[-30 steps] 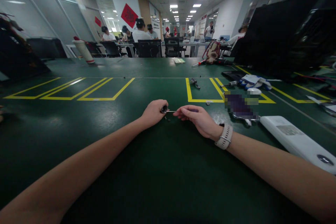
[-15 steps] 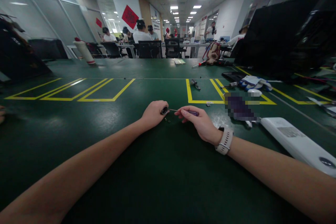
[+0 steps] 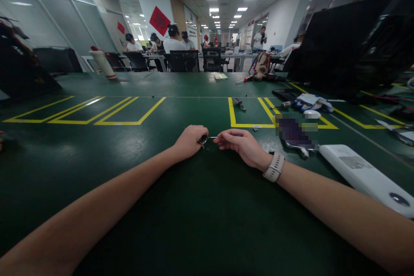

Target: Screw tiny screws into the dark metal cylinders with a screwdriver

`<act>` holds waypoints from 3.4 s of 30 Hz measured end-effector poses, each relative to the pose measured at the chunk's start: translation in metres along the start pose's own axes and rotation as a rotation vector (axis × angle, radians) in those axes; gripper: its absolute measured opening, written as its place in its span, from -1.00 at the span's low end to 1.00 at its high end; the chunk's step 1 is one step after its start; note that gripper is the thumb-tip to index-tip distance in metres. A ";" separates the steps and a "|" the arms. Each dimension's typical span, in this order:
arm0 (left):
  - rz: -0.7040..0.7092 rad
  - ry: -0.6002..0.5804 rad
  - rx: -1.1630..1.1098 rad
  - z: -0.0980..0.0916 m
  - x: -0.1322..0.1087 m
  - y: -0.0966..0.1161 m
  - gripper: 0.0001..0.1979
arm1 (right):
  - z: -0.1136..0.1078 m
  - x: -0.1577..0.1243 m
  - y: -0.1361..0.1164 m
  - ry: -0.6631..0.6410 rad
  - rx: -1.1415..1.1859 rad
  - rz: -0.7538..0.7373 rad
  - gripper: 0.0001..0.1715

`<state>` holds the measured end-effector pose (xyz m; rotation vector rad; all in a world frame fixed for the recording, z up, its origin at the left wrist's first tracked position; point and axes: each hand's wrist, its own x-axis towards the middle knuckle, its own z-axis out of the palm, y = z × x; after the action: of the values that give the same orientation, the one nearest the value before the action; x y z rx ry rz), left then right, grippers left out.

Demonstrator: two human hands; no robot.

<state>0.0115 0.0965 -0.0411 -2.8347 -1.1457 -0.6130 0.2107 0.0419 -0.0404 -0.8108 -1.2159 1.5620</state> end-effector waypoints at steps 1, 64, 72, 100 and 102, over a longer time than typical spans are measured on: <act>-0.002 0.007 -0.006 0.000 0.000 -0.001 -0.89 | 0.000 0.001 -0.001 0.002 0.040 0.018 -0.85; -0.571 0.230 -0.061 0.002 0.004 -0.012 -0.79 | -0.004 0.001 0.010 0.220 -0.302 -0.200 -0.76; -0.629 0.324 -0.058 0.003 0.007 -0.014 -0.71 | 0.007 0.014 0.010 0.124 -0.807 -0.142 -0.81; -0.696 0.493 -0.729 -0.034 -0.002 0.015 -0.79 | 0.008 -0.047 -0.006 -0.402 -1.205 -0.598 -0.65; -0.791 0.511 -0.976 -0.038 -0.006 0.030 -0.79 | 0.007 -0.046 -0.008 -0.202 -1.005 -0.556 -0.66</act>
<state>0.0142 0.0641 -0.0044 -2.2710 -2.2487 -2.2956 0.2210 -0.0031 -0.0336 -0.8068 -2.1955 0.5241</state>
